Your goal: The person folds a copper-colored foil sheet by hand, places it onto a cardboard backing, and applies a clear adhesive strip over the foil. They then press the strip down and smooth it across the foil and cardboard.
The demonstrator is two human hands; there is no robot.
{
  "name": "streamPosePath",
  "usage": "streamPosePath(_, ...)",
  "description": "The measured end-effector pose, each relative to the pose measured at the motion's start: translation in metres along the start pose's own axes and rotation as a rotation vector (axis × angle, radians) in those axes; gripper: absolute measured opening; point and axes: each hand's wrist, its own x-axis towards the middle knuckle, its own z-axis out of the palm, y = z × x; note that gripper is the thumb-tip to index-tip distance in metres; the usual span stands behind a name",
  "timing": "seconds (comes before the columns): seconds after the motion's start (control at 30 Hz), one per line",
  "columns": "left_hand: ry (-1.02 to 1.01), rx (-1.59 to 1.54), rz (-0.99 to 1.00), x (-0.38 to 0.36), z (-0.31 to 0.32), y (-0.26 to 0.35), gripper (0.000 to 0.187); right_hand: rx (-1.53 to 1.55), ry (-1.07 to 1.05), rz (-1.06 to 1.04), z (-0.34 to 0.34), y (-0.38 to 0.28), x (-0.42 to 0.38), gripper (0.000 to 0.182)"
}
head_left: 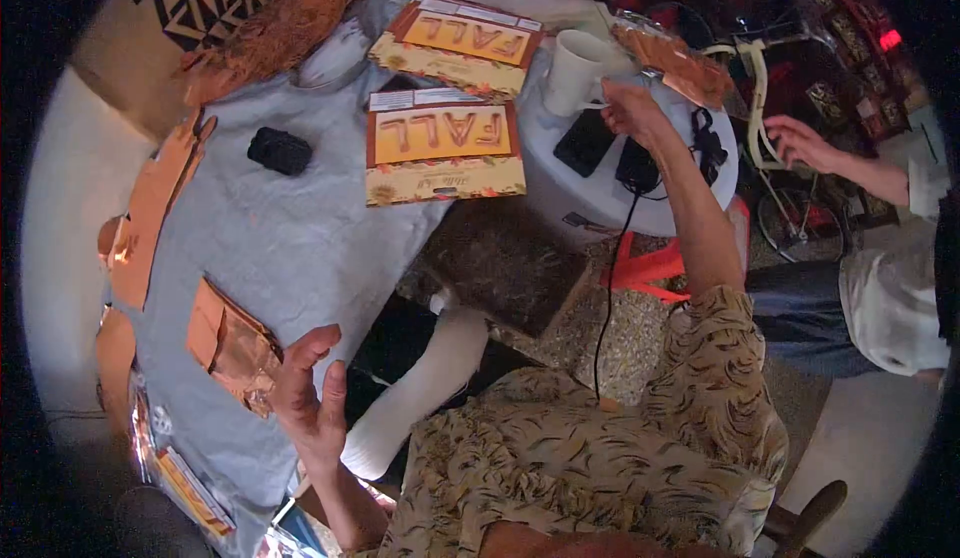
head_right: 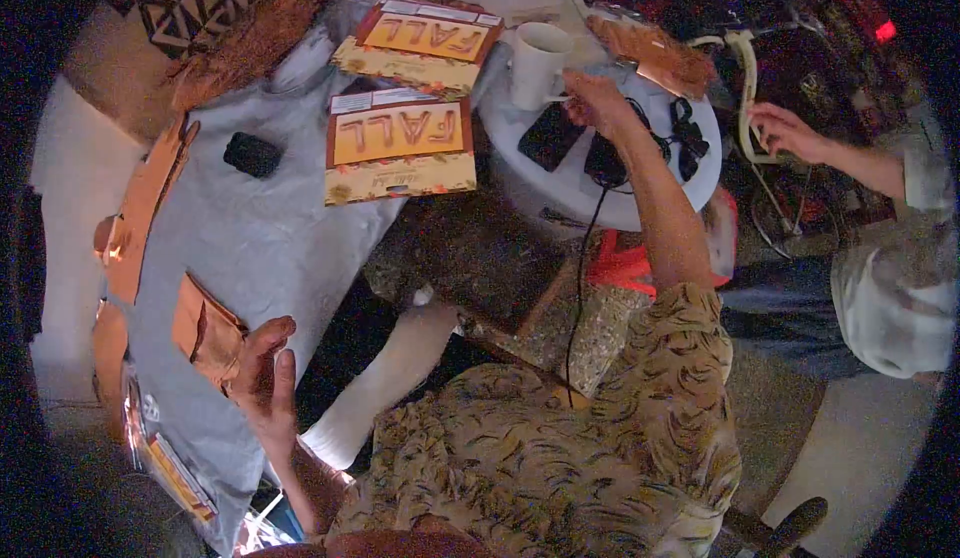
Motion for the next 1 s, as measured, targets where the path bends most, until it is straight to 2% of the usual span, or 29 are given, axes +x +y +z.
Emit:
streamPosePath(0.33, 0.012, 0.070, 0.008, -0.007, -0.001, -0.008, 0.024, -0.051, 0.021, -0.022, -0.005, 0.016, 0.035, 0.034)
streamPosePath(0.43, 0.005, 0.071, -0.008, -0.008, 0.000, -0.010, 0.025, -0.013, -0.020, -0.047, -0.005, 0.017, 0.043, 0.033)
streamPosePath(0.63, 0.005, 0.024, -0.061, -0.013, 0.006, -0.014, 0.025, -0.088, -0.032, -0.039, -0.013, 0.011, 0.049, 0.035)
streamPosePath(0.7, 0.008, 0.016, -0.060, -0.014, 0.008, -0.012, 0.025, -0.172, -0.103, -0.040, -0.017, 0.008, 0.050, 0.038)
streamPosePath(1.0, 0.020, 0.038, -0.046, -0.020, 0.004, -0.007, 0.025, -0.217, -0.028, -0.076, -0.015, 0.002, 0.039, 0.041)
